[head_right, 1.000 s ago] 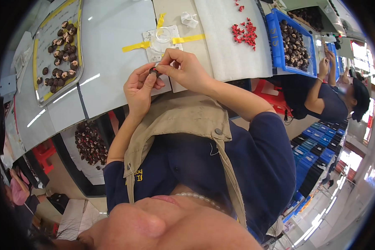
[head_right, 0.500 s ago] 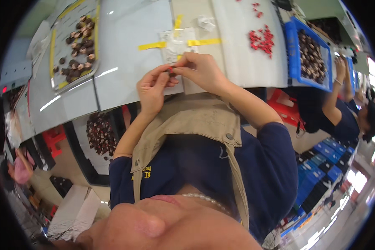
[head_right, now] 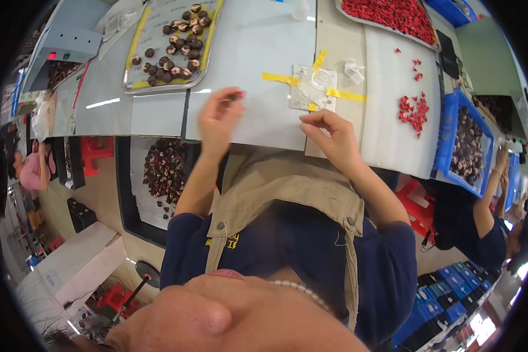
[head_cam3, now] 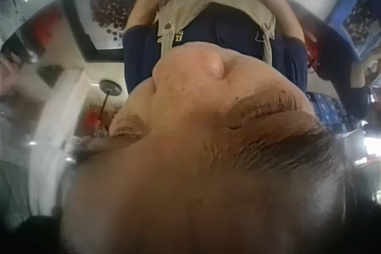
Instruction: Assembling small decorative plastic or foam components at a factory workbench.
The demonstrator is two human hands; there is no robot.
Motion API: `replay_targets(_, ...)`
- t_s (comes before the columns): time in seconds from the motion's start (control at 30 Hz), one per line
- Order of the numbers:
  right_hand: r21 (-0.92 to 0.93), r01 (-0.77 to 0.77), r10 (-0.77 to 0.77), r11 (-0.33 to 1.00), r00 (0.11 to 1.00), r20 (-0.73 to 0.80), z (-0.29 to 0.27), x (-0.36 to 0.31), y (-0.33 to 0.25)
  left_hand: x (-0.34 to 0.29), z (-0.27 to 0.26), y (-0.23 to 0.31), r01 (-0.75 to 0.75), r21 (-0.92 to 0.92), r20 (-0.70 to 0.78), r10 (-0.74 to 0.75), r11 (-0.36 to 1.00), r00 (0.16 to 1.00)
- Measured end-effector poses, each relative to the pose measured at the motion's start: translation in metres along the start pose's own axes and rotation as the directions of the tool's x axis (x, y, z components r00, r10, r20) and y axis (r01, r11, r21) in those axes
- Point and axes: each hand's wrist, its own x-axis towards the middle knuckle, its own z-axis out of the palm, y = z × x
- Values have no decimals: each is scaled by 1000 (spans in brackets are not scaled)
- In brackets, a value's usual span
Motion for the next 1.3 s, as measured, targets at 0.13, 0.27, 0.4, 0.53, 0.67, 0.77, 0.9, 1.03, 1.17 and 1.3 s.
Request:
replay_targets(0.13,-38,-19,19,999,1000,-8,-12,-6,6,54,-89,16,-19,-449,-281,-121,893,952)
replay_targets(0.27,13,-36,36,999,999,0,-11,-7,5,120,-166,7,-29,154,-543,109,988,833)
replay_targets(0.4,-44,-14,15,999,999,28,-6,-8,4,162,-225,-28,163,838,-391,364,521,846)
replay_targets(0.53,-36,-49,50,998,999,17,-2,-12,6,175,-228,-47,200,899,-321,276,389,906)
replay_targets(0.67,-169,-2,12,986,998,55,8,-10,5,165,-221,-27,225,821,-363,175,524,915)
replay_targets(0.77,-168,55,-43,984,996,76,24,-5,1,164,-237,-24,152,686,-424,222,711,878)
replay_targets(0.9,-275,170,-131,946,979,155,45,2,-3,178,-282,-30,178,801,-423,329,572,845)
replay_targets(1.03,-356,317,-289,879,948,131,59,4,8,208,-337,-43,307,842,-474,337,444,813)
replay_targets(1.17,-474,400,-378,784,914,146,67,4,6,238,-375,-53,379,868,-489,414,322,768)
replay_targets(1.3,-533,435,-446,725,887,117,71,8,9,283,-387,-69,522,726,-677,328,448,659)
